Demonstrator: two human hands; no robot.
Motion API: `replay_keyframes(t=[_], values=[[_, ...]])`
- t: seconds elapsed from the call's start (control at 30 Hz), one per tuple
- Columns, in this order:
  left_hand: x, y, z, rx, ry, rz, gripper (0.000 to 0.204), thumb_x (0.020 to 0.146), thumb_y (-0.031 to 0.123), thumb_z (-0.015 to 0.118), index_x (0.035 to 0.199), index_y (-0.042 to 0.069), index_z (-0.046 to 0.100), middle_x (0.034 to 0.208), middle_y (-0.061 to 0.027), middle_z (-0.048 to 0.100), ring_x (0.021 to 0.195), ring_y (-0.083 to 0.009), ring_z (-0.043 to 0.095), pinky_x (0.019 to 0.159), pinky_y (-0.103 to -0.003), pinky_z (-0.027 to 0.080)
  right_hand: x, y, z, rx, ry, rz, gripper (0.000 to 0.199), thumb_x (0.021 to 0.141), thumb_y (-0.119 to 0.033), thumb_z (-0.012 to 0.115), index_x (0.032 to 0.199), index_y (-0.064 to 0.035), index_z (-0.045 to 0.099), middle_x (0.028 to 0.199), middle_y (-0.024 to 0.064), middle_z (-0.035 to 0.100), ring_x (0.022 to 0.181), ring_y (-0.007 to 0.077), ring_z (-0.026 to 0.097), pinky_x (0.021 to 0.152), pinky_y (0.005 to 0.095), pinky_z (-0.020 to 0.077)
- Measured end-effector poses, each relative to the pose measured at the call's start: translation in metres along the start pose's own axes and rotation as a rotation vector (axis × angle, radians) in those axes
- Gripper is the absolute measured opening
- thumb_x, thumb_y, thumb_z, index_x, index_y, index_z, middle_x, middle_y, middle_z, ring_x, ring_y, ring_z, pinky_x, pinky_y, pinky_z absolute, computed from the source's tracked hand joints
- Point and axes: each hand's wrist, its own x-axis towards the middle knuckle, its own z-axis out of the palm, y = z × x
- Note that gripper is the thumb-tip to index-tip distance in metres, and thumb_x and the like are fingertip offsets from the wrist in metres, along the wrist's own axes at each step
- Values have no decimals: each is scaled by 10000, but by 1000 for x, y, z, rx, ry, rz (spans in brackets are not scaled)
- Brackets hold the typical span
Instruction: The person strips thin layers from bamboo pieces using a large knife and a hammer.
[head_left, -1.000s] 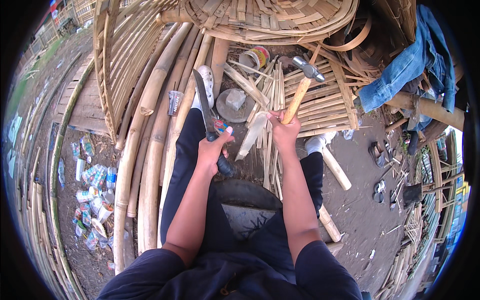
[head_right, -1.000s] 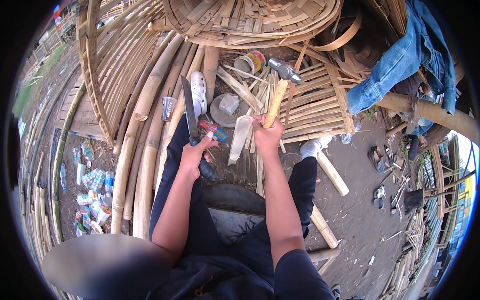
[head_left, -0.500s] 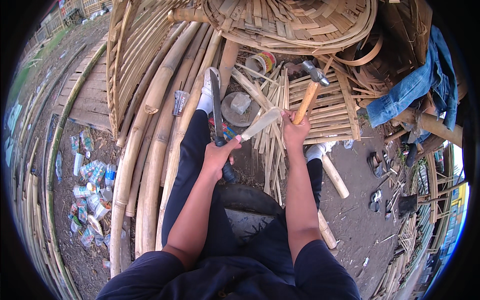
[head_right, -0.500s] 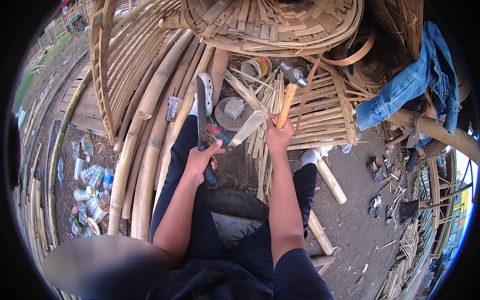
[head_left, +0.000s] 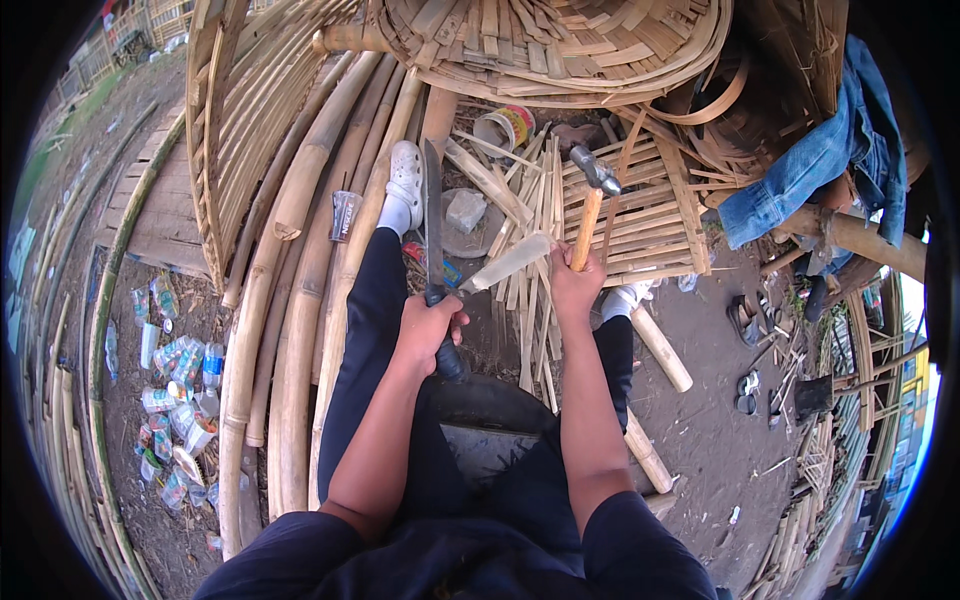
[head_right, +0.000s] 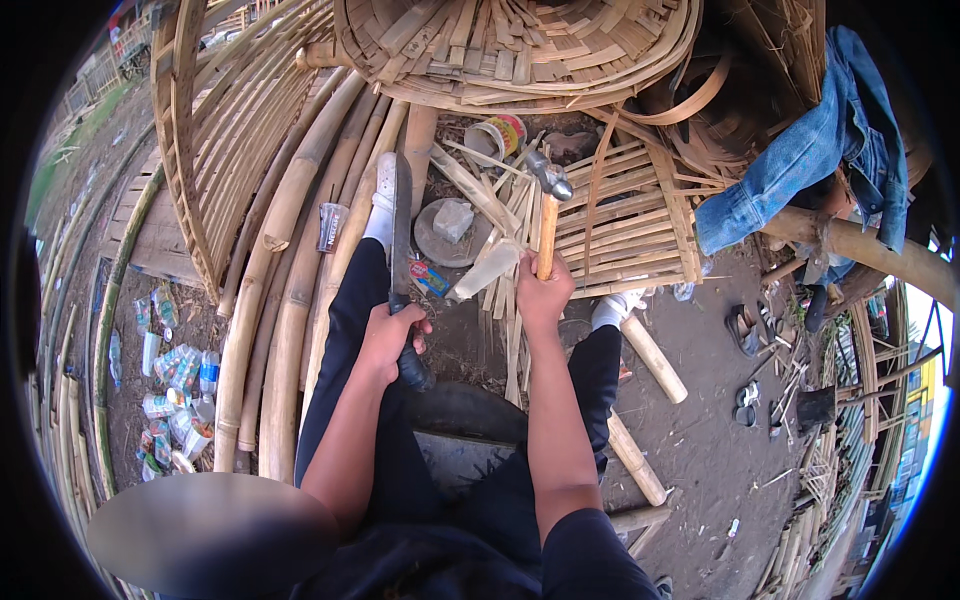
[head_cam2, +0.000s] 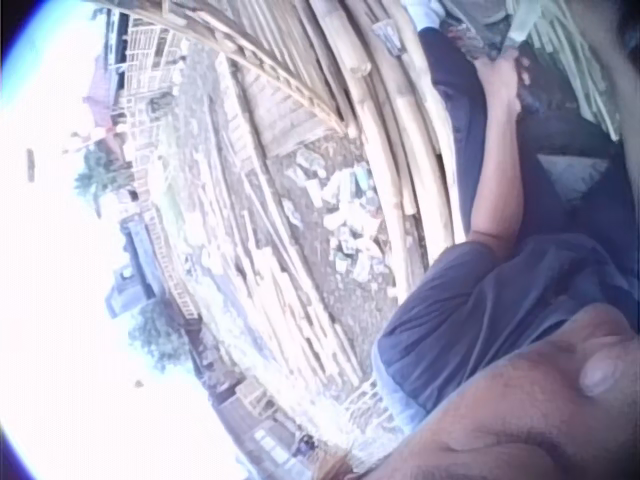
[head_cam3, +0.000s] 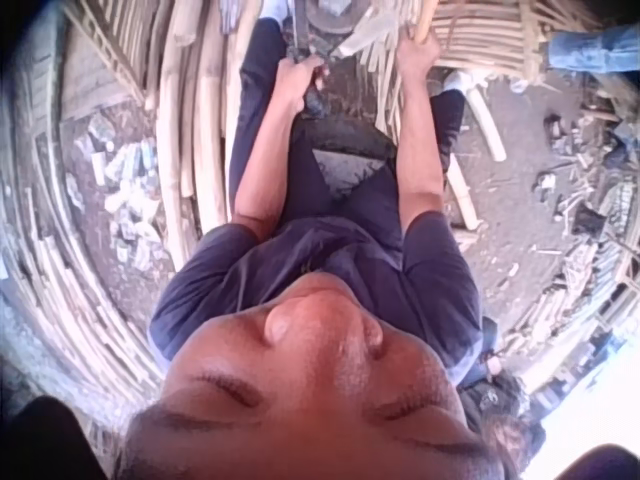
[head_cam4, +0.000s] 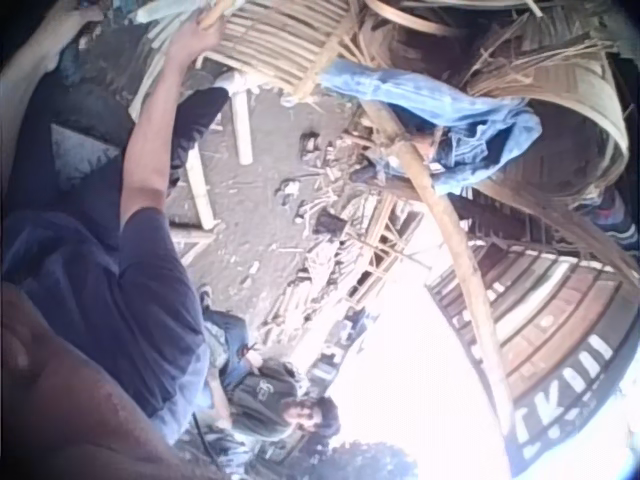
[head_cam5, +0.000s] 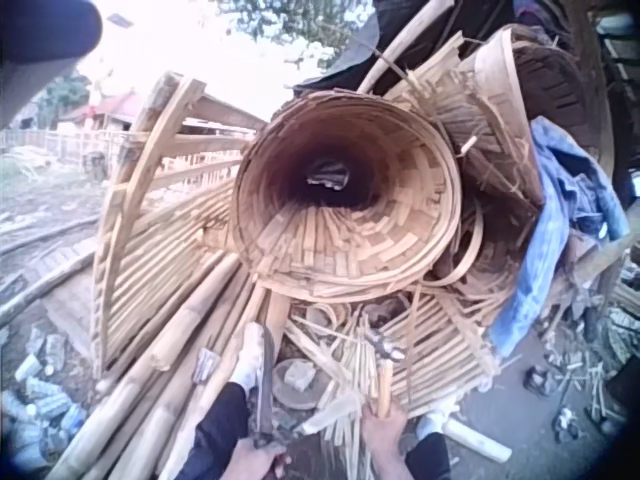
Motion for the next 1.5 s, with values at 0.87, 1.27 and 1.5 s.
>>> replay_keyframes(t=[0.87,1.27,1.5], values=[[-32,-22,42,583,-312,0,78,711,32,603,758,14,543,614,-64,555,513,-161,543,494,-332,421,-12,6,-9,-90,68,124,269,787,0,728,687,-26,480,755,96,653,775,143,656,699,290,516],[-49,-3,30,87,-590,-243,173,890,114,653,969,40,519,730,-62,572,583,-141,561,522,-279,471,-17,3,-9,-190,52,150,153,764,-90,739,800,36,660,702,79,661,632,131,609,630,297,498],[-51,-2,22,99,-597,-211,271,887,92,646,1120,34,521,679,-17,492,509,-116,485,507,-279,436,-22,10,-8,-9,88,195,273,761,5,745,667,-22,490,711,75,630,752,139,650,668,296,503]])
